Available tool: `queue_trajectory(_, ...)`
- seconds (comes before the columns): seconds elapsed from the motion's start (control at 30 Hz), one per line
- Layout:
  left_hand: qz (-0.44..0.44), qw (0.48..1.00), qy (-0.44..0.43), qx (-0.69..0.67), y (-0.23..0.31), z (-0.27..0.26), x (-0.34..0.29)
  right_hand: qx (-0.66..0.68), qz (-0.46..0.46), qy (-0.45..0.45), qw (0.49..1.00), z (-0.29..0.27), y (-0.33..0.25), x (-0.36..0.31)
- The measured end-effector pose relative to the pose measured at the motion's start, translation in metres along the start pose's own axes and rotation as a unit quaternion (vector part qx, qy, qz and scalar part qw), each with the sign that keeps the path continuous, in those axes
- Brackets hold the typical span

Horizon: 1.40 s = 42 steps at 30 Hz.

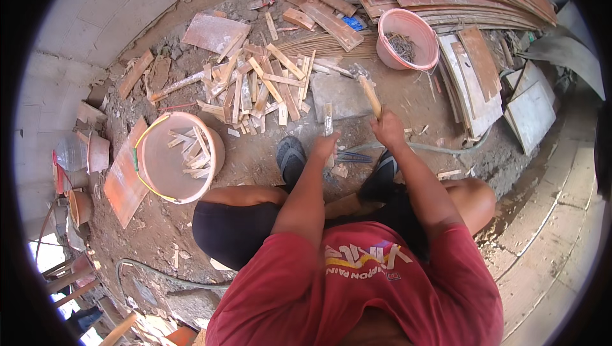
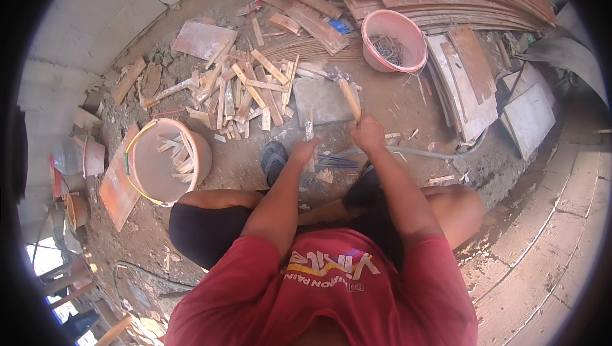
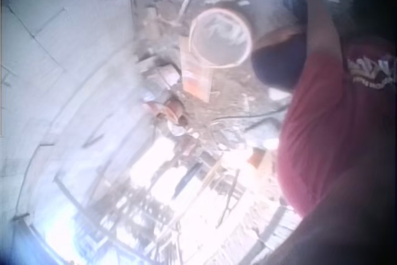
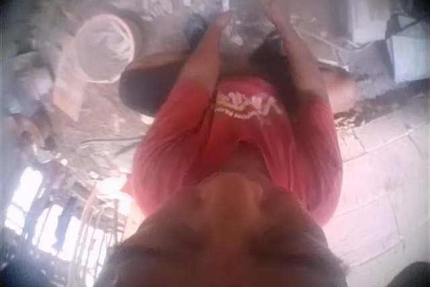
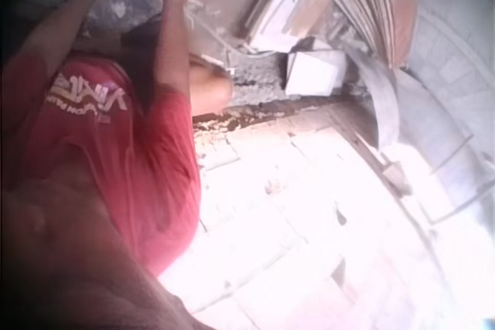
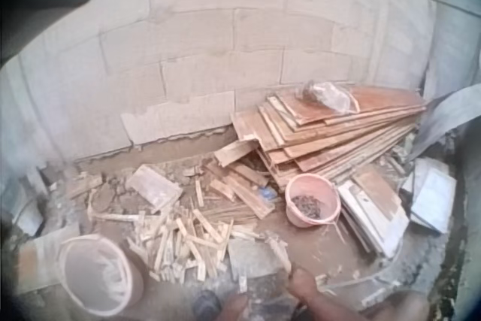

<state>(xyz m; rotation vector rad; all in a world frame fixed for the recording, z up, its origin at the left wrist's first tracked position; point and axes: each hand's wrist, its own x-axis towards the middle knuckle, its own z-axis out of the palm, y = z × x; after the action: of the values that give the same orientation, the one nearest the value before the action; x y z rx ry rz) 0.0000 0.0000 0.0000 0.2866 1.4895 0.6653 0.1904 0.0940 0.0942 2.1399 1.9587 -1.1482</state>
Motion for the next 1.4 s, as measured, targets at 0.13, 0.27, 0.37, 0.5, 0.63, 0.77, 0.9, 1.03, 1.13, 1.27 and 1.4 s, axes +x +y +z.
queue_trajectory(0.13, 0.002, 0.984, -0.052, -0.17, 0.028, -0.017, -0.007, -0.117, -0.118, 0.174, 0.971, 0.031, 0.007, 0.026)
queue_trajectory(0.27, 0.071, 0.979, -0.028, -0.187, 0.073, -0.022, -0.024, -0.12, -0.422, 0.251, 0.863, 0.036, -0.021, -0.014)
queue_trajectory(0.37, 0.155, 0.978, -0.01, -0.139, 0.085, -0.027, -0.009, -0.146, -0.325, -0.028, 0.934, 0.094, 0.001, -0.02)
queue_trajectory(0.5, 0.188, 0.972, -0.041, -0.135, 0.129, -0.007, -0.031, -0.28, -0.212, -0.111, 0.93, 0.153, 0.073, -0.012)
queue_trajectory(0.63, 0.24, 0.959, -0.039, -0.147, 0.155, -0.008, -0.042, -0.323, -0.188, -0.179, 0.91, 0.158, 0.089, 0.002)
queue_trajectory(0.77, 0.304, 0.951, -0.011, -0.06, 0.194, 0.001, -0.068, -0.308, -0.175, -0.201, 0.913, 0.168, 0.089, 0.009)
queue_trajectory(0.9, 0.348, 0.931, 0.057, 0.096, 0.249, 0.002, -0.103, -0.255, -0.194, -0.161, 0.933, 0.187, 0.093, 0.013)
queue_trajectory(1.03, 0.407, 0.853, 0.082, 0.318, 0.309, -0.016, -0.146, -0.141, -0.215, -0.21, 0.943, 0.185, 0.069, 0.019)
queue_trajectory(1.13, 0.408, 0.814, 0.108, 0.4, 0.331, -0.044, -0.191, -0.005, -0.107, -0.365, 0.925, 0.142, 0.015, 0.005)
queue_trajectory(1.27, 0.394, 0.789, 0.113, 0.457, 0.327, -0.068, -0.248, 0.276, -0.023, -0.428, 0.86, 0.075, -0.022, -0.017)
queue_trajectory(1.4, 0.408, 0.788, 0.113, 0.446, 0.295, -0.082, -0.293, 0.35, -0.117, -0.334, 0.867, -0.022, -0.077, -0.075)
